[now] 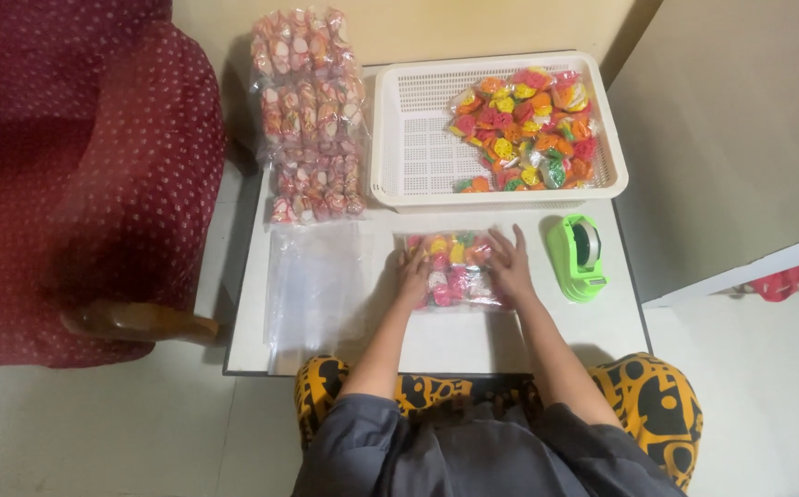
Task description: Packing small colorful food items from a tray into clear plastic bags.
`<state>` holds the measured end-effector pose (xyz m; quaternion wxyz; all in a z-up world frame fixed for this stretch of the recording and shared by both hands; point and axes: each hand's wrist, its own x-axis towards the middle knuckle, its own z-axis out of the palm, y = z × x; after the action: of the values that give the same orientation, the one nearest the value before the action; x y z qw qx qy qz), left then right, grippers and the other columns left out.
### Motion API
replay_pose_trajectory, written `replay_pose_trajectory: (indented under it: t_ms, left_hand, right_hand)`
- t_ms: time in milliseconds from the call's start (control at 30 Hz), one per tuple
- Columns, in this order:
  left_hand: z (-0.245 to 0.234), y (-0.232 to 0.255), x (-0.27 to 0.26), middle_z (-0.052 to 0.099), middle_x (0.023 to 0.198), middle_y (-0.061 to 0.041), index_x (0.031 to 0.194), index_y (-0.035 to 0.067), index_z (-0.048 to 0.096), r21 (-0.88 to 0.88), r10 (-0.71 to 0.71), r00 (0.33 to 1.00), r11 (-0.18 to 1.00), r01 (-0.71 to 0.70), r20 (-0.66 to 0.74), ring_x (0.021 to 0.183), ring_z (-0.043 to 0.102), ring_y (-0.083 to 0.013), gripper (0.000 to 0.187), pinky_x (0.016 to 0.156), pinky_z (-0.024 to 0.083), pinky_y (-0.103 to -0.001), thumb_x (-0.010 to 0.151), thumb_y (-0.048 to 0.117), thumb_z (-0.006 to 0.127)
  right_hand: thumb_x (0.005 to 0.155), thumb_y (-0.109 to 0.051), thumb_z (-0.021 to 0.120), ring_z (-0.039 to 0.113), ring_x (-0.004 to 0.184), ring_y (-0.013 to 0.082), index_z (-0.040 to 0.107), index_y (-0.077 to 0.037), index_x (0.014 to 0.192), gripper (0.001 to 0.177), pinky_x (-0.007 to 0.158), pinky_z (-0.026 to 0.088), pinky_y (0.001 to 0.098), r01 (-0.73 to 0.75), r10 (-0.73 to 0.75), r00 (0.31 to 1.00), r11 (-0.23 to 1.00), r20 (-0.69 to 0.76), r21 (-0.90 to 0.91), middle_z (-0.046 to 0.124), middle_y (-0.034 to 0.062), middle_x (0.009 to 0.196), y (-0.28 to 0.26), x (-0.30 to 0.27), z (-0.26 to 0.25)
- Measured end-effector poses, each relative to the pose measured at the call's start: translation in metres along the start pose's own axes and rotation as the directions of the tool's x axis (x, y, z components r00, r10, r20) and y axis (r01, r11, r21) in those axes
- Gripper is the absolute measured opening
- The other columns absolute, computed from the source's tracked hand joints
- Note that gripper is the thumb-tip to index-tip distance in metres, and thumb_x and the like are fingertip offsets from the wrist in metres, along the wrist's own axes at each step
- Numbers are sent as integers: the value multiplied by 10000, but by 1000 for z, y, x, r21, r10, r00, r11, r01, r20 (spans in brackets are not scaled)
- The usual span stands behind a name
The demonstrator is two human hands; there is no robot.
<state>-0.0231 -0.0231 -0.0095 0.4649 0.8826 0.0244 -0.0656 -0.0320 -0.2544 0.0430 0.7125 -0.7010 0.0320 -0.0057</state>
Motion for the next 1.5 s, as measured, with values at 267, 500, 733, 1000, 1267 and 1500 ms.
replay_pose_trajectory:
  t_ms: [267,500,733,1000,1267,1500]
  left_hand:
    - [-5,-13,7,607,1411,-127,1510,353,502,-233,-153,962,968,99,-227,1346,545,-299,599,1152,425,-407,976,88,557]
    - [6,-55,35,751,997,-79,1418,334,576,-346,-290,891,924,165,-349,936,742,-236,640,812,607,-337,842,145,780]
    - [-14,-64,45,691,859,-91,1283,260,684,-691,-402,872,714,110,-277,744,725,-172,540,662,634,-268,812,21,796]
    - [-46,-44,21,736,832,-75,1228,236,703,-472,-103,960,881,-34,-261,746,668,-131,417,701,527,-247,860,50,766]
    - [-77,3,-6,617,896,-67,1516,230,531,-415,109,972,890,-188,-207,834,624,-140,707,796,544,-264,895,-83,656]
    - [-76,4,-5,589,926,-72,1550,285,446,-368,152,974,907,-205,-168,782,635,-170,713,742,549,-287,948,-78,570]
  right_hand:
    - [933,-183,612,644,1200,356,687,-294,1228,324,979,526,470,-370,267,907,874,-324,-315,659,122,1336,40,14,-25]
    - [858,-63,607,669,727,231,742,-174,1047,258,595,559,361,-304,257,915,946,-311,-110,730,138,950,86,39,-45]
    - [867,8,609,564,713,122,727,-110,998,212,557,402,184,-155,154,931,988,-332,25,654,57,891,79,44,-64]
    - [851,-9,782,573,816,125,778,-92,1109,271,727,502,235,-62,49,958,997,-282,-37,700,70,911,50,29,-72]
    - [870,-11,798,619,878,129,783,-94,1135,278,828,535,278,-21,-4,965,995,-261,-93,731,87,948,28,17,-70]
    - [868,10,794,639,908,142,783,-81,1129,277,861,545,300,-1,-29,966,993,-258,-118,745,121,998,22,12,-70]
